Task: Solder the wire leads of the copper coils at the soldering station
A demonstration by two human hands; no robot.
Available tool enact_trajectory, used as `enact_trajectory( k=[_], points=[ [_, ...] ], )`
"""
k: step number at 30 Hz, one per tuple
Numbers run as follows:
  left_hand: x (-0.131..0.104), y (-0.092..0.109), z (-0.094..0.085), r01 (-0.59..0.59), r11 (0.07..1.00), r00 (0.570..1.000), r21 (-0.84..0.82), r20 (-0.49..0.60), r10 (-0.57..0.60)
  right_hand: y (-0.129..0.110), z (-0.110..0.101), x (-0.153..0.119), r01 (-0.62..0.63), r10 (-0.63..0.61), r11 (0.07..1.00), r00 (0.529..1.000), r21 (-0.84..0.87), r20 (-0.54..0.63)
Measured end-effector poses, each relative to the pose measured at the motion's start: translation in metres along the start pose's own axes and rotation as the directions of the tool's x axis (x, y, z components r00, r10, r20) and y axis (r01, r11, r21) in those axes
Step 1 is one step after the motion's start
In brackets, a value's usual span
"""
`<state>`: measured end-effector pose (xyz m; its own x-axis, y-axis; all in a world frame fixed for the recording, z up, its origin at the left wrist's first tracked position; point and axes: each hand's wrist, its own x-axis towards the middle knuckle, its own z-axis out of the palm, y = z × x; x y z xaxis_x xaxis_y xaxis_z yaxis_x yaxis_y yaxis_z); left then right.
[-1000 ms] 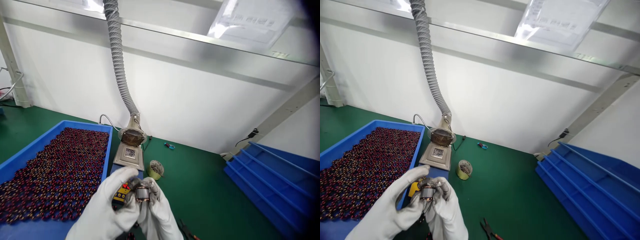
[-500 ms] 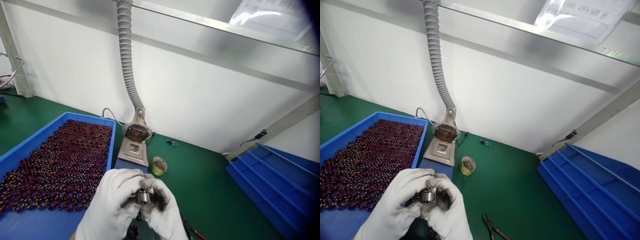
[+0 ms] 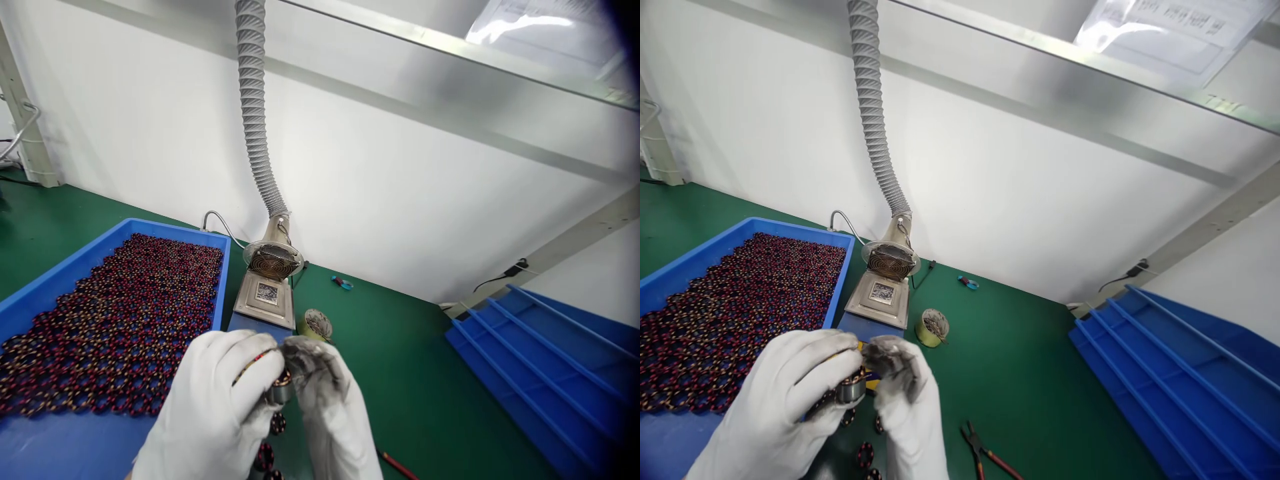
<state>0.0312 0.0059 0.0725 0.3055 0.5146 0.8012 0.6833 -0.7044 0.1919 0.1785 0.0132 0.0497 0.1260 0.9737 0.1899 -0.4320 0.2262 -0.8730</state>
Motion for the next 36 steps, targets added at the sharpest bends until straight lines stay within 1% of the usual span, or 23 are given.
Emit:
enact_trajectory(
  k=[1,3,6,9,11,12,14,16,17,18,20,21,22,23,25,27,28,30,33,34,35,36],
  points=[
    [0.000,0.000,-0.001,0.005,1.000,1.000,0.020,-0.016,-0.005,0.007,-0.001,0.002,-0.021,0.021,1.000,1.000,-0.014,0.017],
    [0.000,-0.001,-0.001,0.016,0.999,0.999,0.030,-0.037,-0.015,0.021,-0.003,0.006,-0.082,0.080,0.996,0.996,0.036,0.044],
    [-0.002,-0.006,0.001,0.006,0.998,1.000,-0.068,-0.027,-0.008,0.035,-0.003,0.007,-0.195,0.187,0.966,0.980,0.172,0.063],
    [-0.004,-0.013,0.002,0.000,0.972,0.999,-0.235,0.036,0.008,0.036,0.000,0.004,-0.246,0.240,0.933,0.969,0.263,0.054],
    [-0.004,-0.017,0.002,0.026,0.954,0.998,-0.298,0.067,-0.007,0.036,0.002,0.002,-0.248,0.246,0.926,0.968,0.284,0.045],
    [-0.003,-0.019,0.003,0.034,0.946,0.998,-0.321,0.062,-0.015,0.036,0.003,0.002,-0.249,0.247,0.924,0.968,0.290,0.044],
    [-0.002,-0.022,0.003,0.050,0.921,0.999,-0.386,0.015,-0.048,0.040,0.001,0.004,-0.275,0.263,0.914,0.962,0.297,0.081],
    [-0.002,-0.023,0.003,0.091,0.860,0.993,-0.503,-0.021,-0.118,0.044,-0.002,0.008,-0.317,0.285,0.896,0.948,0.312,0.145],
    [-0.003,-0.023,0.002,0.137,0.809,0.984,-0.571,-0.016,-0.178,0.045,-0.003,0.010,-0.334,0.292,0.889,0.940,0.313,0.176],
    [-0.003,-0.023,0.000,0.196,0.745,0.966,-0.638,-0.003,-0.257,0.046,-0.005,0.011,-0.349,0.296,0.884,0.933,0.312,0.206],
    [-0.004,-0.023,-0.003,0.311,0.615,0.905,-0.724,0.028,-0.425,0.047,-0.007,0.012,-0.369,0.302,0.874,0.922,0.317,0.241],
    [-0.004,-0.023,-0.004,0.366,0.580,0.873,-0.728,0.053,-0.484,0.047,-0.008,0.012,-0.384,0.312,0.865,0.916,0.324,0.254],
    [-0.003,-0.022,-0.005,0.414,0.570,0.856,-0.710,0.091,-0.509,0.047,-0.009,0.011,-0.402,0.326,0.854,0.908,0.330,0.262],
    [-0.002,-0.021,-0.005,0.439,0.577,0.857,-0.688,0.129,-0.499,0.046,-0.009,0.010,-0.417,0.341,0.844,0.903,0.338,0.263],
    [0.000,-0.018,-0.001,0.424,0.591,0.887,-0.686,0.181,-0.426,0.045,-0.007,0.008,-0.429,0.360,0.831,0.900,0.353,0.248],
    [0.000,-0.015,0.004,0.375,0.554,0.902,-0.743,0.154,-0.404,0.044,-0.003,0.006,-0.431,0.367,0.832,0.900,0.348,0.236],
    [-0.001,-0.015,0.006,0.362,0.526,0.896,-0.770,0.131,-0.425,0.042,-0.001,0.005,-0.426,0.365,0.837,0.902,0.343,0.229],
    [-0.005,-0.016,0.007,0.372,0.476,0.862,-0.797,0.106,-0.496,0.035,0.005,0.003,-0.424,0.362,0.843,0.902,0.331,0.233],
    [-0.010,-0.020,0.001,0.399,0.393,0.781,-0.829,0.083,-0.619,0.020,0.015,-0.004,-0.437,0.364,0.827,0.896,0.354,0.254],
    [-0.010,-0.021,-0.002,0.421,0.398,0.767,-0.815,0.087,-0.635,0.015,0.017,-0.007,-0.439,0.366,0.817,0.896,0.375,0.252],
    [-0.009,-0.021,-0.004,0.456,0.433,0.773,-0.778,0.105,-0.625,0.011,0.019,-0.009,-0.440,0.371,0.805,0.897,0.398,0.242],
    [-0.008,-0.020,-0.005,0.486,0.500,0.799,-0.717,0.132,-0.587,0.008,0.021,-0.012,-0.442,0.379,0.794,0.897,0.418,0.229]
  ],
)
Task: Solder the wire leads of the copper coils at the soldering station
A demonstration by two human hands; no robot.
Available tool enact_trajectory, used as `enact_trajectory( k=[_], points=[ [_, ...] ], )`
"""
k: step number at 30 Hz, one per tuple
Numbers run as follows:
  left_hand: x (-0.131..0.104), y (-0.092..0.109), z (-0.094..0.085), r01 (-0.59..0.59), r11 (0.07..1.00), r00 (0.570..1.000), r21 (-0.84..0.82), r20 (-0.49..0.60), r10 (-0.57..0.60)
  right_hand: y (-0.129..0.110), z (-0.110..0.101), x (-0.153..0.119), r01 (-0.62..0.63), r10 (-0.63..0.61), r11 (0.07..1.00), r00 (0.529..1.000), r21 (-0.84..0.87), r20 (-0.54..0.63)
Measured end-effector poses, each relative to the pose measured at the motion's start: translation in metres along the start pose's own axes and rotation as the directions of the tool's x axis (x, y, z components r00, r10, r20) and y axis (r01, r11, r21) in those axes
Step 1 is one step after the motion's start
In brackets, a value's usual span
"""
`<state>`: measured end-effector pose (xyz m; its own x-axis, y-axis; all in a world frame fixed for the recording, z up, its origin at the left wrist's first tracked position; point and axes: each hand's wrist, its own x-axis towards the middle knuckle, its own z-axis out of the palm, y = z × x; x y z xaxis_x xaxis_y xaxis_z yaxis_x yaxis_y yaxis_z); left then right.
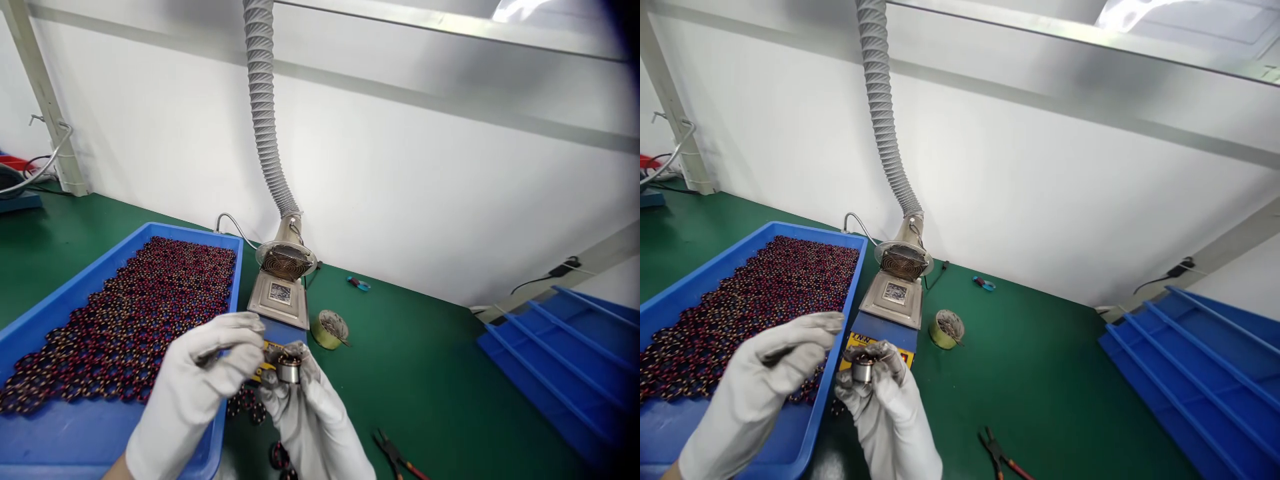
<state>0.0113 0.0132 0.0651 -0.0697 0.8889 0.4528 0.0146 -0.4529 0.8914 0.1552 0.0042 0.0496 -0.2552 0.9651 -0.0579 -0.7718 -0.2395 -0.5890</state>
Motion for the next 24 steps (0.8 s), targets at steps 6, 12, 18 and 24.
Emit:
enact_trajectory(
  k=[6,12,18,24],
  points=[
    [-0.005,0.000,0.017,-0.345,0.833,0.929,0.432,0.282,0.239,0.004,0.001,-0.001,0.012,-0.011,0.999,1.000,0.040,-0.022],
    [-0.004,-0.003,0.020,-0.406,0.824,0.911,0.396,0.251,0.329,0.005,0.000,0.000,0.002,-0.001,1.000,1.000,0.030,-0.030],
    [-0.004,0.003,0.020,-0.408,0.825,0.909,0.390,0.259,0.327,0.005,-0.002,-0.001,0.024,-0.022,0.999,0.999,0.043,-0.047],
    [-0.002,0.000,0.021,-0.498,0.776,0.867,0.386,0.239,0.437,0.004,0.000,0.000,0.042,-0.042,0.999,0.995,-0.004,-0.086]
  ],
)
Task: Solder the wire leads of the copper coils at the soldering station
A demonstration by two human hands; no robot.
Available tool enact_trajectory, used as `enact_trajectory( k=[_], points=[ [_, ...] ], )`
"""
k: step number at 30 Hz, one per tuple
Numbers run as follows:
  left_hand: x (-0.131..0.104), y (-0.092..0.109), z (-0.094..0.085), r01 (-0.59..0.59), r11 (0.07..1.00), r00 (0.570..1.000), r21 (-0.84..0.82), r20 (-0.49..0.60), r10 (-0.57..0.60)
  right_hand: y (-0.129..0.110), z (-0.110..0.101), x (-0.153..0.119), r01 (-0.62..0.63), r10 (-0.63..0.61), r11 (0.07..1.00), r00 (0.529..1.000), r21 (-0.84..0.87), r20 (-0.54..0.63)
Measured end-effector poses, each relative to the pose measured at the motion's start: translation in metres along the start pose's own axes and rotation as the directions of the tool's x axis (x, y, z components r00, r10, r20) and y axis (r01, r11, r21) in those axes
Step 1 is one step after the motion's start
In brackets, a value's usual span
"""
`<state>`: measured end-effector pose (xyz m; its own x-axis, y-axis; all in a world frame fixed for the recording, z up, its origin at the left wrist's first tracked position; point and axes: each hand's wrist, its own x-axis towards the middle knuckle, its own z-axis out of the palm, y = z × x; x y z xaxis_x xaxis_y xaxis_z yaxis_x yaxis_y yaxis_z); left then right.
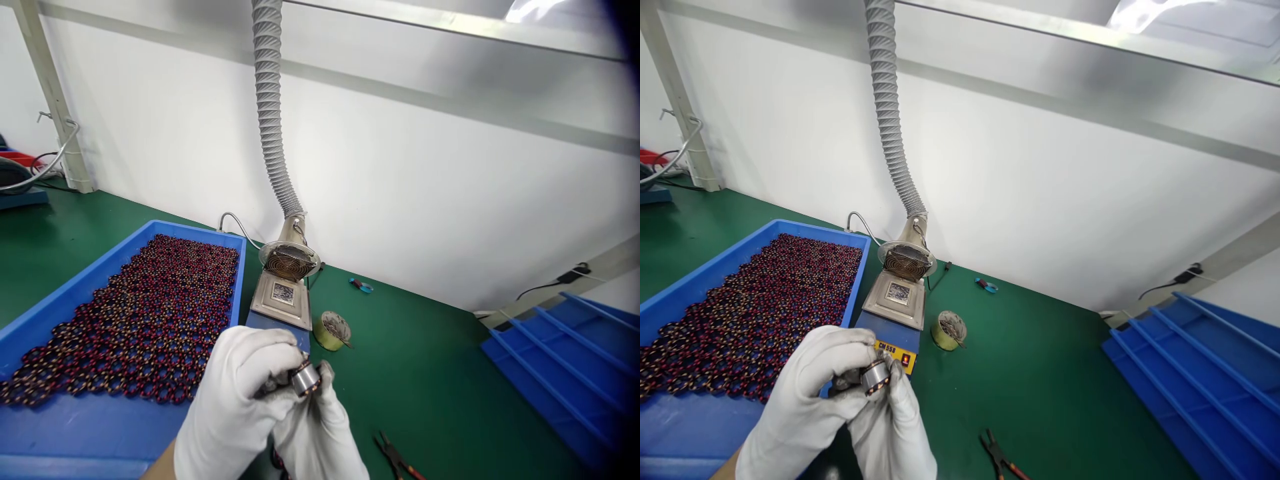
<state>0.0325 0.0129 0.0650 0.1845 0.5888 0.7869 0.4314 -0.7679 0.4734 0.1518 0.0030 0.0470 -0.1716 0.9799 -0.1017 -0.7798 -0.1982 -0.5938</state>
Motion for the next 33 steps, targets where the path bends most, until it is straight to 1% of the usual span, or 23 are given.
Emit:
enact_trajectory(
  k=[2,4,7,9,11,13,15,17,21,23,25,27,30,33],
  points=[
    [0.001,-0.002,-0.002,-0.049,0.998,0.999,-0.046,0.006,0.049,0.000,0.001,-0.001,-0.018,0.018,1.000,1.000,-0.013,0.019],
    [0.002,-0.004,-0.005,-0.075,0.988,0.996,-0.135,0.028,0.079,-0.001,0.003,-0.003,-0.039,0.039,0.999,0.998,0.003,0.056],
    [0.002,-0.009,-0.007,-0.049,0.959,0.998,-0.279,0.029,0.059,-0.001,0.006,-0.004,-0.061,0.054,0.996,0.993,0.067,0.102],
    [0.002,-0.011,-0.008,-0.030,0.946,0.999,-0.322,0.008,0.034,0.000,0.007,-0.003,-0.097,0.082,0.988,0.989,0.119,0.122],
    [0.002,-0.010,-0.009,-0.002,0.959,1.000,-0.283,0.014,0.006,0.002,0.006,-0.002,-0.145,0.123,0.973,0.984,0.177,0.131],
    [0.002,-0.006,-0.008,0.034,0.987,0.998,-0.155,0.053,-0.026,0.005,0.005,-0.001,-0.162,0.139,0.962,0.983,0.218,0.118],
    [0.002,-0.003,-0.007,0.048,0.999,0.996,-0.012,0.079,-0.047,0.007,0.001,0.000,-0.147,0.127,0.959,0.987,0.244,0.096],
    [0.002,-0.001,-0.006,0.013,0.998,0.997,0.064,0.070,-0.018,0.010,-0.003,0.001,-0.111,0.095,0.960,0.993,0.256,0.071],
    [0.004,-0.005,-0.008,-0.114,0.988,0.993,0.101,0.037,0.110,0.015,-0.010,0.002,-0.033,0.031,0.972,0.999,0.231,0.015],
    [0.005,-0.008,-0.011,-0.169,0.983,0.985,0.076,0.047,0.166,0.017,-0.010,0.002,-0.034,0.034,0.980,0.999,0.197,0.005],
    [0.005,-0.010,-0.013,-0.191,0.982,0.980,0.019,0.060,0.189,0.017,-0.006,0.002,-0.045,0.043,0.985,0.999,0.165,0.013],
    [0.004,-0.011,-0.015,-0.165,0.985,0.984,-0.056,0.058,0.168,0.017,-0.001,0.001,-0.038,0.035,0.993,0.999,0.108,0.028],
    [0.002,-0.011,-0.013,-0.083,0.987,0.997,-0.136,0.000,0.084,0.017,0.004,0.001,0.017,-0.016,1.000,0.999,-0.007,0.032],
    [0.000,-0.011,-0.010,0.011,0.987,0.997,-0.161,-0.071,-0.023,0.019,0.000,0.003,0.067,-0.067,0.997,0.998,-0.026,0.009]
  ],
)
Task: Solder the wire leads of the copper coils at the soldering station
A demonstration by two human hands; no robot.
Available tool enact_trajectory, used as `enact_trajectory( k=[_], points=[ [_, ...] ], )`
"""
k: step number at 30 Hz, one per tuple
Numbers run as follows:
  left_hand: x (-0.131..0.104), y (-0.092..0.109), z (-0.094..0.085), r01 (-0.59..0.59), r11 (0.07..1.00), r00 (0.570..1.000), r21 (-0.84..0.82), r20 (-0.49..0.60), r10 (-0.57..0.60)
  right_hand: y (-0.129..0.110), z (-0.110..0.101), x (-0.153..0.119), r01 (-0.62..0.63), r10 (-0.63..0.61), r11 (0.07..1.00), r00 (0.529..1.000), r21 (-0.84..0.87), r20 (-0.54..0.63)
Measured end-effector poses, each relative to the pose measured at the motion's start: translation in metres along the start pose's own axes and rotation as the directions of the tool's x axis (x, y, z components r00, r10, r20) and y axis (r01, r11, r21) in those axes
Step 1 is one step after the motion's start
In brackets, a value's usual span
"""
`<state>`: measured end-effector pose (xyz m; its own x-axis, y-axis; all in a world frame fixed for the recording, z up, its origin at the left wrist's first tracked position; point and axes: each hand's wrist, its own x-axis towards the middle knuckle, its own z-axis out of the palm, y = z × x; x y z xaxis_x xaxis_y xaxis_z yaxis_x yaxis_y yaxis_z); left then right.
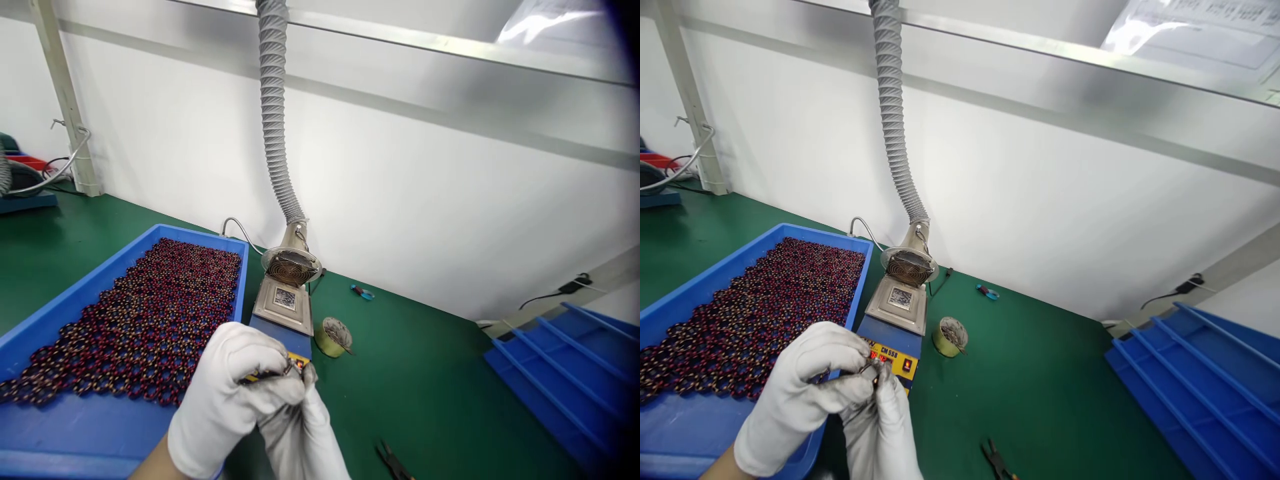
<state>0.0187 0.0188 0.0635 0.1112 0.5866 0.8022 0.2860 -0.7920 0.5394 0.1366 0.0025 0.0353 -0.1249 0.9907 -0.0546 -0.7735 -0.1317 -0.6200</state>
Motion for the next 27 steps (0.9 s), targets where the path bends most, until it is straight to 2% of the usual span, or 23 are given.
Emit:
enact_trajectory(
  k=[3,6,8,12,16,19,23,25,27],
  points=[
    [0.001,0.001,0.001,0.099,0.993,0.995,-0.065,-0.003,-0.099,0.003,-0.006,0.001,-0.041,0.042,0.998,0.999,0.041,-0.020],
    [0.006,0.003,0.000,0.284,0.934,0.956,-0.217,0.142,-0.258,0.006,-0.010,0.000,-0.092,0.093,0.994,0.995,0.058,-0.021],
    [0.009,0.003,0.000,0.351,0.887,0.933,-0.299,0.185,-0.307,0.006,-0.012,0.000,-0.093,0.094,0.994,0.995,0.056,-0.020],
    [0.005,0.001,0.005,0.257,0.927,0.966,-0.273,0.052,-0.253,0.010,-0.030,0.013,-0.066,0.067,0.996,0.998,0.054,-0.020],
    [-0.004,0.002,0.012,0.247,0.953,0.965,-0.174,-0.041,-0.258,0.019,-0.057,0.036,0.003,-0.005,0.999,0.999,0.038,0.051],
    [-0.006,0.008,0.013,0.259,0.959,0.963,-0.114,-0.051,-0.266,0.026,-0.070,0.043,0.004,-0.004,1.000,0.998,0.013,0.062],
    [-0.003,0.012,0.008,0.319,0.947,0.944,-0.038,-0.073,-0.321,0.029,-0.067,0.033,-0.023,0.023,0.999,1.000,-0.040,0.007],
    [-0.001,0.011,0.003,0.383,0.921,0.921,-0.069,-0.039,-0.387,0.028,-0.062,0.025,-0.019,0.018,0.998,1.000,-0.062,-0.017],
    [0.002,0.010,-0.001,0.422,0.896,0.906,-0.135,0.041,-0.420,0.027,-0.056,0.021,-0.011,0.008,0.997,0.999,-0.082,-0.039]
  ],
)
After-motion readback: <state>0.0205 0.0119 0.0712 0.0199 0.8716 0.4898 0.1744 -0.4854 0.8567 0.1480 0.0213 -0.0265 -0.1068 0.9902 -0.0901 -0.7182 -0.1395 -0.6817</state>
